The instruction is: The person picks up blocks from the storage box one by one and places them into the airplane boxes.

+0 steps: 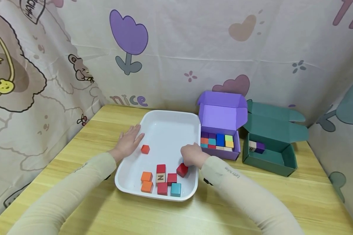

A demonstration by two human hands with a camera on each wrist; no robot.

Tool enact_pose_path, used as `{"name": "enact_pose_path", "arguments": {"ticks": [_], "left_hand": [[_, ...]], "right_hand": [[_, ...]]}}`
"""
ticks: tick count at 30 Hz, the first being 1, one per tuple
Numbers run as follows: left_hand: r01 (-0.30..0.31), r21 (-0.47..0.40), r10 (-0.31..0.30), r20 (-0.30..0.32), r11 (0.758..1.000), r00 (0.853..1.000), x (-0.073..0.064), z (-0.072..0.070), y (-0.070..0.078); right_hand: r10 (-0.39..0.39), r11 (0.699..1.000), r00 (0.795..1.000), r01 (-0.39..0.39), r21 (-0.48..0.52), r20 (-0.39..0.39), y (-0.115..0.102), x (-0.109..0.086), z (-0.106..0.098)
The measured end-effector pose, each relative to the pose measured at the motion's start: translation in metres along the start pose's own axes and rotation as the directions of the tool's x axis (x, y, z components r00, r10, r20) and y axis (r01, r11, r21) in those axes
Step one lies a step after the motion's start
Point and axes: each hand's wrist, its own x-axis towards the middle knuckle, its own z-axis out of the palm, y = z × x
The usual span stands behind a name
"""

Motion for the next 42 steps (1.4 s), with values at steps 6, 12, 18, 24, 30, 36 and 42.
{"name": "enact_pose_path", "arguments": {"ticks": [6,12,18,24,30,36,42], "left_hand": [[0.008,0.019,-0.008,0.009,1.0,1.0,0.002,0.001,0.0],[-0.006,0.034,0.006,0.006,0.999,1.0,0.004,0.001,-0.001],[-0.004,0.024,0.003,0.008,1.0,1.0,0.003,-0.001,0.001],[0.002,0.024,-0.002,0.016,1.0,1.0,0.003,-0.001,0.0],[-0.006,0.019,0.006,0.011,1.0,1.0,0.002,0.0,0.0],[-0.012,0.028,0.012,0.007,1.0,1.0,0.003,0.0,0.0],[-0.006,0.031,0.005,0.013,1.0,1.0,0.003,-0.001,0.0]], "right_hand": [[0.002,1.0,1.0,-0.002,0.027,-0.015,0.001,0.0,0.001],[-0.013,0.994,0.997,0.021,0.11,-0.077,0.003,-0.001,-0.004],[-0.013,0.964,0.989,0.052,0.261,-0.148,0.005,-0.006,-0.019],[-0.016,0.901,0.977,0.106,0.42,-0.213,0.012,-0.008,-0.025],[0.016,0.853,0.968,0.117,0.508,-0.25,0.025,-0.01,-0.027],[0.046,0.839,0.961,0.111,0.532,-0.273,0.041,-0.017,-0.03],[0.061,0.842,0.948,0.12,0.526,-0.313,0.059,-0.026,-0.034]]}}
